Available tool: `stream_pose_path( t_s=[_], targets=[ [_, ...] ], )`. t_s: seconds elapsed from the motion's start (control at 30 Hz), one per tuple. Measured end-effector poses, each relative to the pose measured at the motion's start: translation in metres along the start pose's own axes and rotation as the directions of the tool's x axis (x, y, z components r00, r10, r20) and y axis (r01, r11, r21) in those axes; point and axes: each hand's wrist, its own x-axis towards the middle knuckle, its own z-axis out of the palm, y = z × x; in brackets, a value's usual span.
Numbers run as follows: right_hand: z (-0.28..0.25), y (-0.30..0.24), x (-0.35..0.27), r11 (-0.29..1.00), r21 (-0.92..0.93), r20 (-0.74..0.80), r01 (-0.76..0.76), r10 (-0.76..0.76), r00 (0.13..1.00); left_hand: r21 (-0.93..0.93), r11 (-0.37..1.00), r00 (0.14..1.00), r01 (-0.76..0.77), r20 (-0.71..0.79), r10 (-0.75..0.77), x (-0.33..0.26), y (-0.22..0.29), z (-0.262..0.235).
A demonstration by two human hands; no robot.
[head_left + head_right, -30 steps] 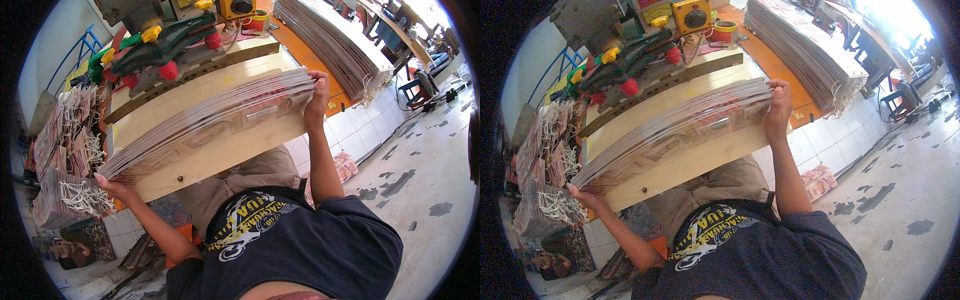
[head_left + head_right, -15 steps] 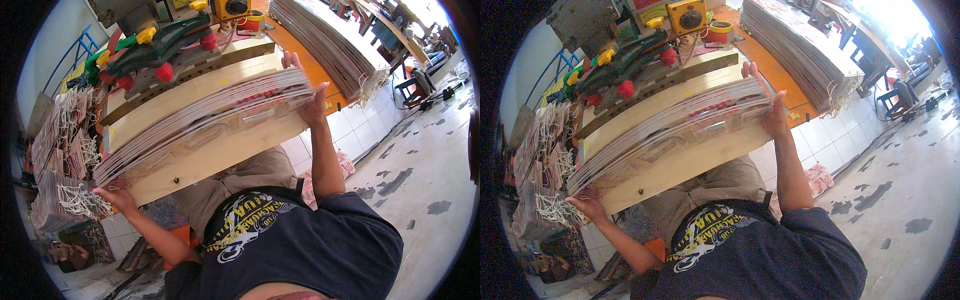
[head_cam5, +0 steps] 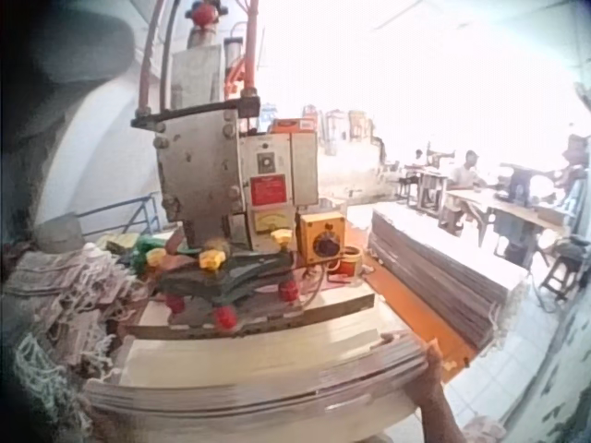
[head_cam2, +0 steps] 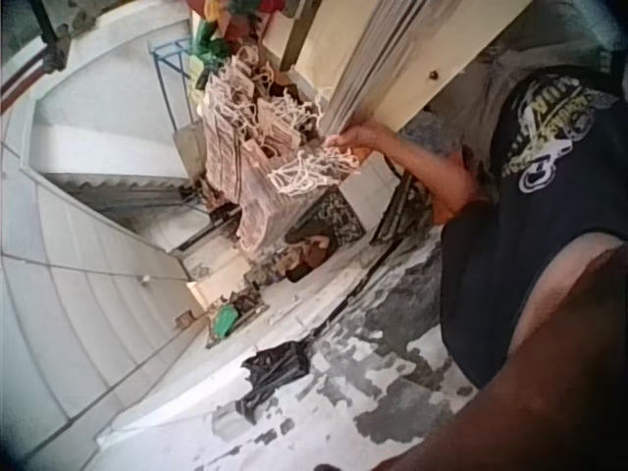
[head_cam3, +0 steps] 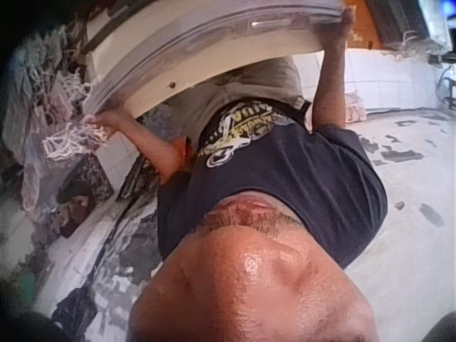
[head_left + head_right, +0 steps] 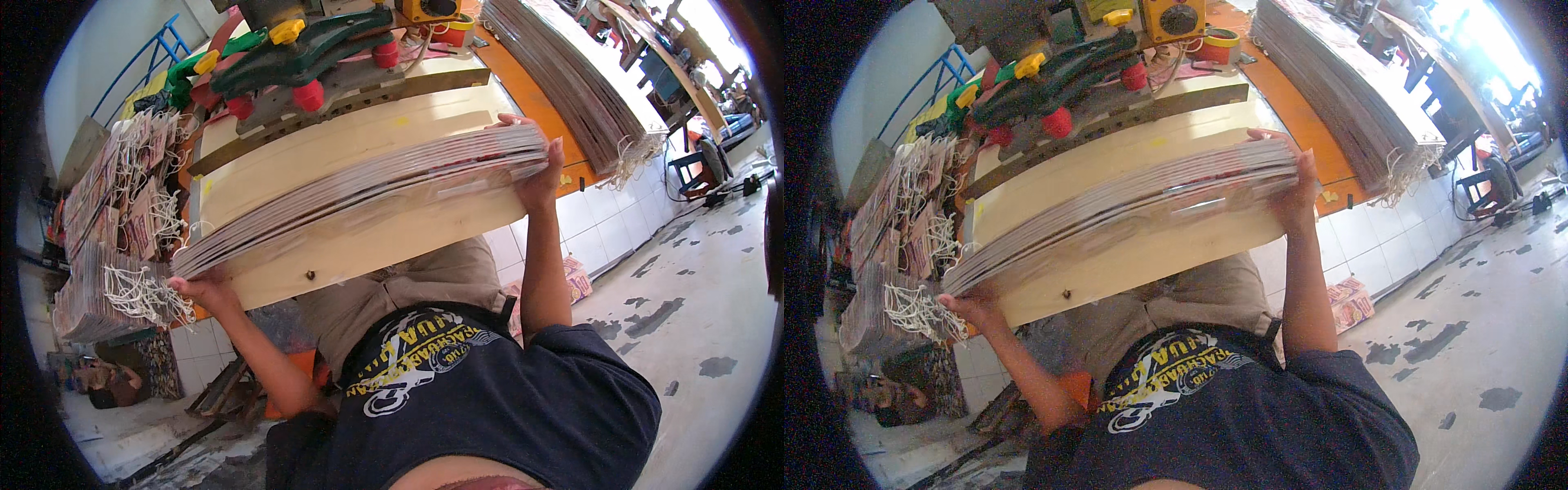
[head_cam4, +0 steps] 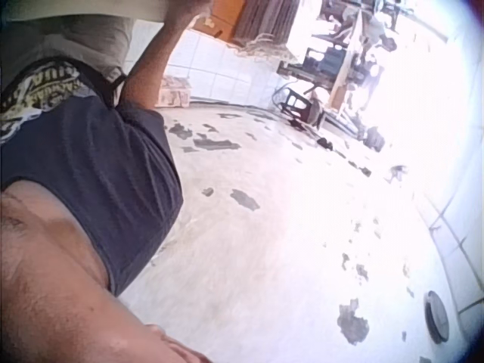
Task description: The person organizes stacks of printed plastic labels by picking up sections of labels, aligning them, and placing them into larger stacks on a work table.
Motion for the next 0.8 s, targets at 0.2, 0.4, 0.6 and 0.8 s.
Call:
stream_pose_path(
  t_s=[0.2, 0.4, 0.6, 0.8],
  targets=[
    [-0.006, 0.005, 0.002, 0.999, -0.043, -0.075, -0.016, 0.013, 0.997, 0.018, 0.999, 0.998, 0.040, -0.058, -0.039, -0.005, 0.007, 0.022],
    [-0.007, 0.002, 0.004, 0.974, -0.209, -0.085, 0.085, -0.104, 0.991, 0.062, 0.997, 0.995, 0.041, -0.095, -0.035, -0.002, 0.007, 0.029],
    [-0.003, -0.001, 0.002, 0.967, -0.210, -0.047, 0.147, -0.160, 0.986, 0.072, 0.997, 0.996, 0.014, -0.087, -0.007, 0.003, 0.003, 0.020],
    [0.005, -0.002, 0.003, 0.908, -0.271, -0.084, 0.320, -0.353, 0.932, 0.032, 0.999, 0.997, 0.004, -0.074, -0.001, 0.017, -0.007, 0.004]
  ],
)
